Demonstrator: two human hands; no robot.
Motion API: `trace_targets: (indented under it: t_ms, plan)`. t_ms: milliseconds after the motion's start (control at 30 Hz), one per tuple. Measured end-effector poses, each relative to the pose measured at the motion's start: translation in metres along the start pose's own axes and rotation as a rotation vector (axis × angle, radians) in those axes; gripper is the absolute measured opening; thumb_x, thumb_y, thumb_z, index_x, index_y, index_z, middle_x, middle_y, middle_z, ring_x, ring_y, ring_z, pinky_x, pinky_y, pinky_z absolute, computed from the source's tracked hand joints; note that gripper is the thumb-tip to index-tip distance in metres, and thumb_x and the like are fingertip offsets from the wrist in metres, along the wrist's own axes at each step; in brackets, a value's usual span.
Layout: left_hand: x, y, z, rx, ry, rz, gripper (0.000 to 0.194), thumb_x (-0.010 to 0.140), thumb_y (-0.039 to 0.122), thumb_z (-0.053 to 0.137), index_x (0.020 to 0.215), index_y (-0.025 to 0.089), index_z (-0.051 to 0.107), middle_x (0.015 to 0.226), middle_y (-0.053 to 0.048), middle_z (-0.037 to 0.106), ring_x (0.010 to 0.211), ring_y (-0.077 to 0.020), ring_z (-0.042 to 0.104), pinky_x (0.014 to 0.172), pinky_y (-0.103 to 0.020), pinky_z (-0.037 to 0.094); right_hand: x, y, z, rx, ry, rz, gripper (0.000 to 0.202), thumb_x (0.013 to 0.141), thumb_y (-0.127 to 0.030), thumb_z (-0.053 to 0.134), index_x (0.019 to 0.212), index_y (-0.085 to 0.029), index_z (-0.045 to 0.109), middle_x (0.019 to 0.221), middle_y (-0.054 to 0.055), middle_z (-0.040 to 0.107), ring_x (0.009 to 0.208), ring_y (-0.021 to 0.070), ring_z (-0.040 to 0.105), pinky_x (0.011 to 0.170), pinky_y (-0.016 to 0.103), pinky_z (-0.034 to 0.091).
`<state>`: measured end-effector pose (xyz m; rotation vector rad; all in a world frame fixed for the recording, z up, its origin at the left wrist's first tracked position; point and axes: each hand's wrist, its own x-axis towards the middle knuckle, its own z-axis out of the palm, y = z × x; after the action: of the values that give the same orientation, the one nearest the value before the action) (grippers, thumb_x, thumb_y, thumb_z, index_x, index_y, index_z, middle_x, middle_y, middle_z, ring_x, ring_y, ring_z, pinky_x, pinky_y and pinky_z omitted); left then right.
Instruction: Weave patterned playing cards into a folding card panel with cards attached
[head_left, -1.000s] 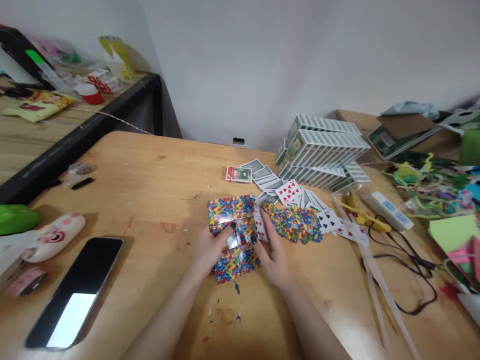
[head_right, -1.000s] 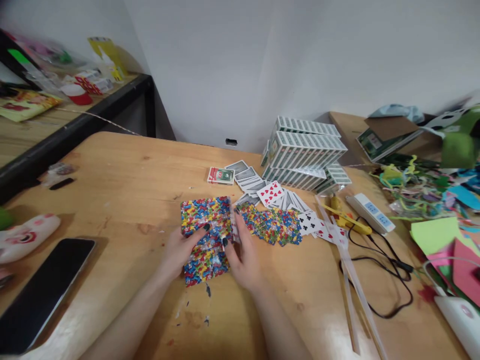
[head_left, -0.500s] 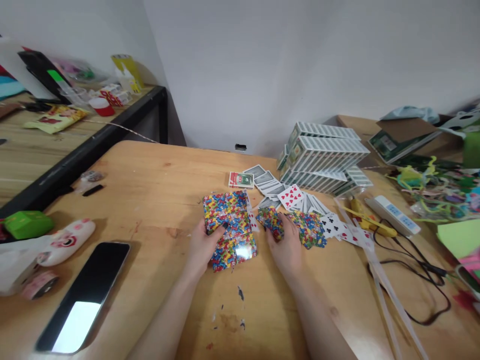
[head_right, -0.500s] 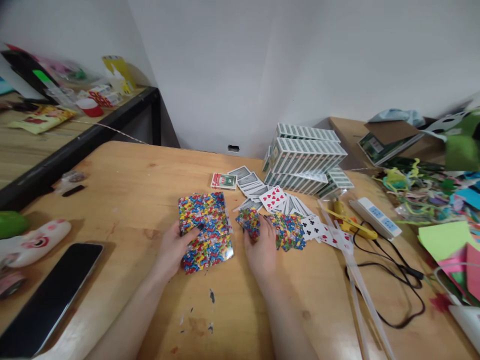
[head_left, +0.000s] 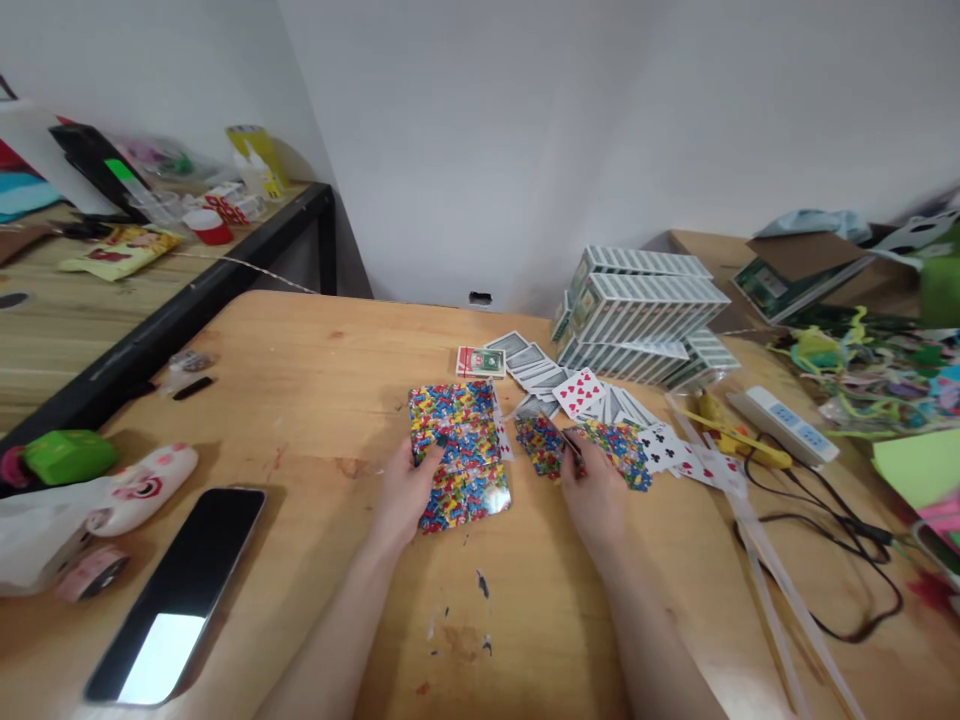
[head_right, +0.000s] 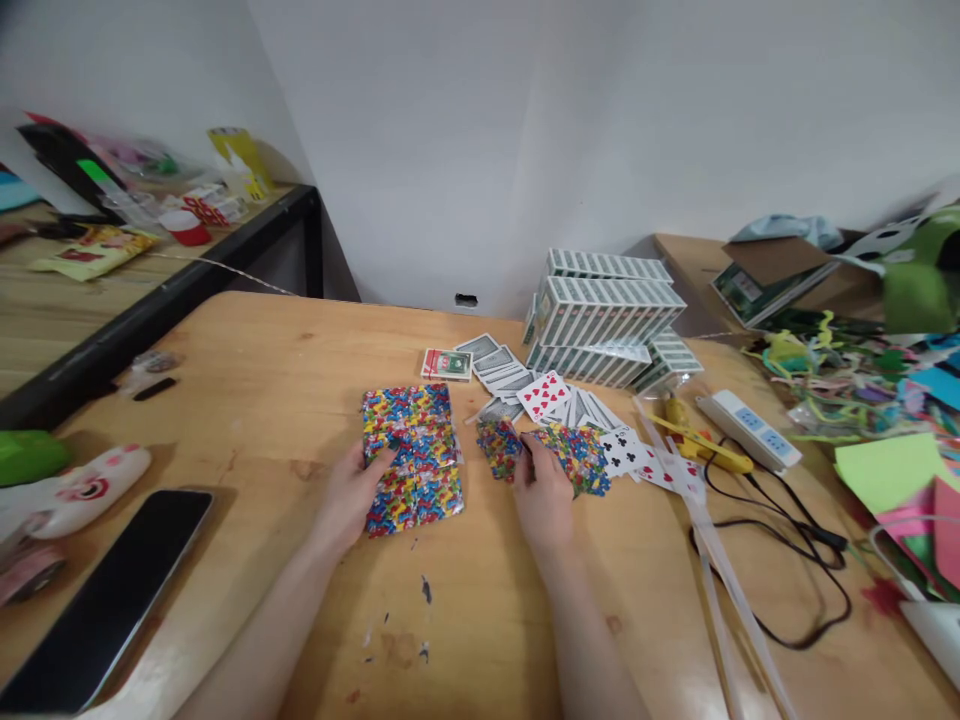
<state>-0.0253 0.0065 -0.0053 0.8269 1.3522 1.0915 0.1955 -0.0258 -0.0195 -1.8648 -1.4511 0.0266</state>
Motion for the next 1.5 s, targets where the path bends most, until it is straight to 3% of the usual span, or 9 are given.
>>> trace_targets:
  t_ms: [100, 200, 300, 367, 467, 667, 867, 1100, 1500]
  plan:
    - [0.000, 0.000, 0.002, -0.011, 0.047, 0.043, 0.036, 0.064, 0.029, 0.065, 0.096, 0.019, 0.053, 0.090, -0.005, 0.065, 0.080, -0.0204, 0.061, 0.072, -0.034, 0.047, 0.001, 0.001, -0.001, 0.166, 0.001, 0.190, 0.027, 0.077, -0.036, 0.049, 0.089, -0.016, 0.063, 0.076, 0.007, 0.067, 0.065, 0.0200, 0.061, 0.062, 0.032, 0.048]
    - [0.001, 0.003, 0.001, -0.111, 0.070, 0.060, 0.044, 0.057, 0.017, 0.069, 0.096, 0.020, 0.050, 0.088, -0.002, 0.065, 0.078, -0.0186, 0.061, 0.074, -0.035, 0.047, 0.001, -0.004, -0.003, 0.559, -0.027, 0.402, 0.028, 0.073, -0.042, 0.054, 0.085, -0.017, 0.056, 0.068, 0.004, 0.063, 0.054, 0.0177, 0.059, 0.050, 0.030, 0.047]
    - [0.001, 0.010, -0.002, -0.280, 0.062, 0.030, 0.046, 0.054, 0.013, 0.069, 0.095, 0.021, 0.049, 0.087, 0.001, 0.064, 0.076, -0.0165, 0.062, 0.073, -0.034, 0.048, -0.002, -0.015, -0.004, 0.952, -0.206, 0.450, 0.027, 0.073, -0.041, 0.056, 0.087, -0.021, 0.046, 0.065, 0.000, 0.061, 0.049, 0.0168, 0.059, 0.043, 0.028, 0.046]
    - [0.001, 0.016, -0.006, -0.352, 0.041, -0.016, 0.046, 0.054, 0.013, 0.070, 0.095, 0.022, 0.051, 0.086, 0.001, 0.064, 0.074, -0.0155, 0.062, 0.073, -0.034, 0.048, -0.006, -0.024, -0.004, 1.050, -0.361, 0.448, 0.024, 0.075, -0.040, 0.055, 0.086, -0.023, 0.043, 0.054, -0.004, 0.057, 0.041, 0.0149, 0.055, 0.038, 0.026, 0.043]
    - [0.001, 0.023, -0.010, -0.381, 0.022, -0.039, 0.046, 0.054, 0.014, 0.071, 0.096, 0.023, 0.053, 0.087, 0.001, 0.066, 0.073, -0.0153, 0.063, 0.075, -0.034, 0.048, -0.013, -0.032, -0.002, 1.082, -0.486, 0.429, 0.023, 0.077, -0.040, 0.055, 0.082, -0.023, 0.040, 0.048, -0.007, 0.051, 0.034, 0.0120, 0.049, 0.032, 0.023, 0.040]
    - [0.002, 0.025, -0.011, -0.378, -0.003, -0.063, 0.047, 0.053, 0.015, 0.072, 0.097, 0.022, 0.055, 0.086, 0.000, 0.068, 0.073, -0.0173, 0.064, 0.074, -0.034, 0.049, -0.014, -0.033, 0.000, 1.103, -0.530, 0.455, 0.029, 0.076, -0.045, 0.055, 0.085, -0.023, 0.038, 0.062, -0.002, 0.060, 0.034, 0.0100, 0.048, 0.031, 0.022, 0.039]
    - [0.002, 0.027, -0.012, -0.356, 0.000, -0.066, 0.047, 0.054, 0.015, 0.072, 0.097, 0.021, 0.056, 0.092, -0.002, 0.068, 0.076, -0.0198, 0.065, 0.073, -0.035, 0.050, -0.014, -0.034, -0.003, 1.132, -0.681, 0.452, 0.029, 0.076, -0.044, 0.055, 0.086, -0.023, 0.038, 0.066, -0.001, 0.063, 0.035, 0.0110, 0.051, 0.031, 0.022, 0.039]
    - [0.004, 0.029, -0.015, -0.319, 0.021, -0.065, 0.046, 0.052, 0.017, 0.072, 0.095, 0.021, 0.057, 0.088, -0.001, 0.069, 0.073, -0.0200, 0.065, 0.071, -0.035, 0.051, -0.015, -0.033, -0.003, 1.133, -0.739, 0.435, 0.033, 0.076, -0.048, 0.054, 0.088, -0.022, 0.038, 0.059, -0.003, 0.061, 0.032, 0.0096, 0.049, 0.030, 0.020, 0.037]
    - [0.008, 0.026, -0.024, -0.270, -0.075, -0.078, 0.047, 0.054, 0.021, 0.073, 0.097, 0.018, 0.056, 0.080, -0.004, 0.070, 0.071, -0.0215, 0.066, 0.069, -0.035, 0.052, -0.014, -0.032, -0.004, 1.142, -0.787, 0.429, 0.035, 0.075, -0.049, 0.054, 0.091, -0.022, 0.037, 0.057, -0.004, 0.060, 0.031, 0.0100, 0.048, 0.029, 0.020, 0.035]
